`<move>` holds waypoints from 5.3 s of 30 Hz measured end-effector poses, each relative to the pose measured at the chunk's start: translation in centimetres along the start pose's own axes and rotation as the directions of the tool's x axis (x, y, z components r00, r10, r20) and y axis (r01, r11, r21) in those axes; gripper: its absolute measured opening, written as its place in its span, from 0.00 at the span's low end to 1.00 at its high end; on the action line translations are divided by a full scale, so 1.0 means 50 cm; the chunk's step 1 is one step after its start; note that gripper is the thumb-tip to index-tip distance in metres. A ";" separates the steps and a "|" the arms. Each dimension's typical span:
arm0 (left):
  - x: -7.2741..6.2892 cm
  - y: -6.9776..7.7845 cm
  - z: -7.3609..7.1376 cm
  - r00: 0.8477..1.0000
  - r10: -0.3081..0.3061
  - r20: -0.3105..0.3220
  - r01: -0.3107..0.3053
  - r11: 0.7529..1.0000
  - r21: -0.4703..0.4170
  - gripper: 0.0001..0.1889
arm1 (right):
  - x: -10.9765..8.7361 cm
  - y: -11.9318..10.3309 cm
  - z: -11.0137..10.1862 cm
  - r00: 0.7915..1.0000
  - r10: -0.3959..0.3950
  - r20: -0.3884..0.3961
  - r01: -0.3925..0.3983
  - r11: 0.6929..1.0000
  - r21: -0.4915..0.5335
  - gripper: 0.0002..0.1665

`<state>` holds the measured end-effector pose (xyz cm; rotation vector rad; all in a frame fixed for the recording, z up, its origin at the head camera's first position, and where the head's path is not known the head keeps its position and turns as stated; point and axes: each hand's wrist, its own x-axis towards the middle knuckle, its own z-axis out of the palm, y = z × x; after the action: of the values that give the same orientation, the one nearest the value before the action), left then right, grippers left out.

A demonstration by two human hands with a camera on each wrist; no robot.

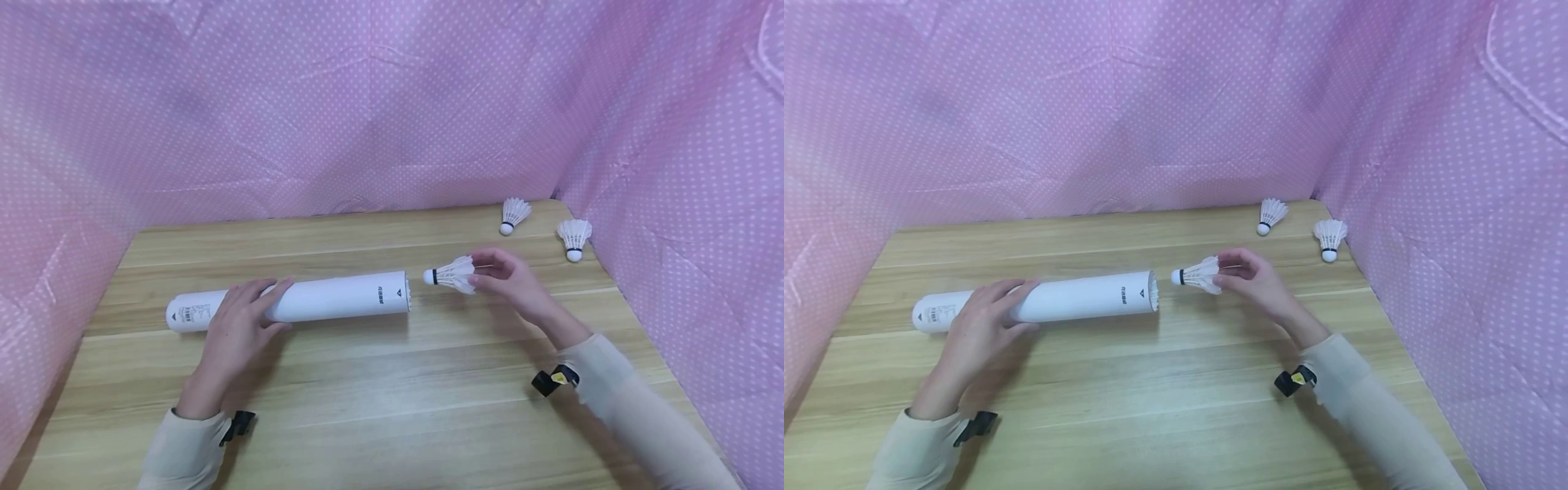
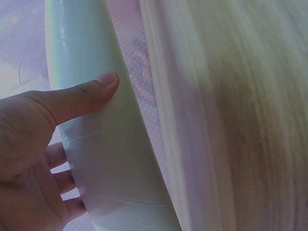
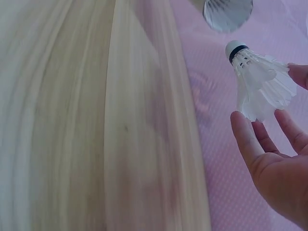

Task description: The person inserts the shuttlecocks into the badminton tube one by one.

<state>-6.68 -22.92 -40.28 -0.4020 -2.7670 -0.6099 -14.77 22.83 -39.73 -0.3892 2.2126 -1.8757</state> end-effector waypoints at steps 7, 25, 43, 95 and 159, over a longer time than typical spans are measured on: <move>0.000 0.000 0.000 1.000 0.007 -0.010 -0.007 1.000 0.002 0.44 | -0.002 -0.013 0.035 0.998 -0.021 0.053 0.020 0.999 0.030 0.28; 0.003 0.005 -0.002 1.000 0.001 -0.006 -0.002 1.000 -0.013 0.44 | 0.006 -0.027 0.100 0.989 -0.070 0.127 0.059 0.994 0.088 0.28; 0.001 0.010 -0.004 1.000 0.000 -0.009 0.000 1.000 -0.011 0.45 | 0.011 -0.025 0.142 0.984 -0.150 0.096 0.143 0.987 0.075 0.34; 0.000 0.008 -0.014 1.000 -0.003 -0.025 0.003 1.000 0.002 0.45 | 0.007 -0.035 0.145 0.989 -0.096 0.111 0.083 0.989 0.120 0.31; 0.006 0.013 -0.008 0.997 0.037 -0.067 -0.036 0.999 0.019 0.43 | 0.017 -0.042 0.169 0.987 -0.071 0.146 0.056 0.993 0.105 0.34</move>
<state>-6.67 -22.46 -39.59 -0.4191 -2.6930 -0.5786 -12.63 14.37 -39.05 -0.5696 2.0223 -1.9131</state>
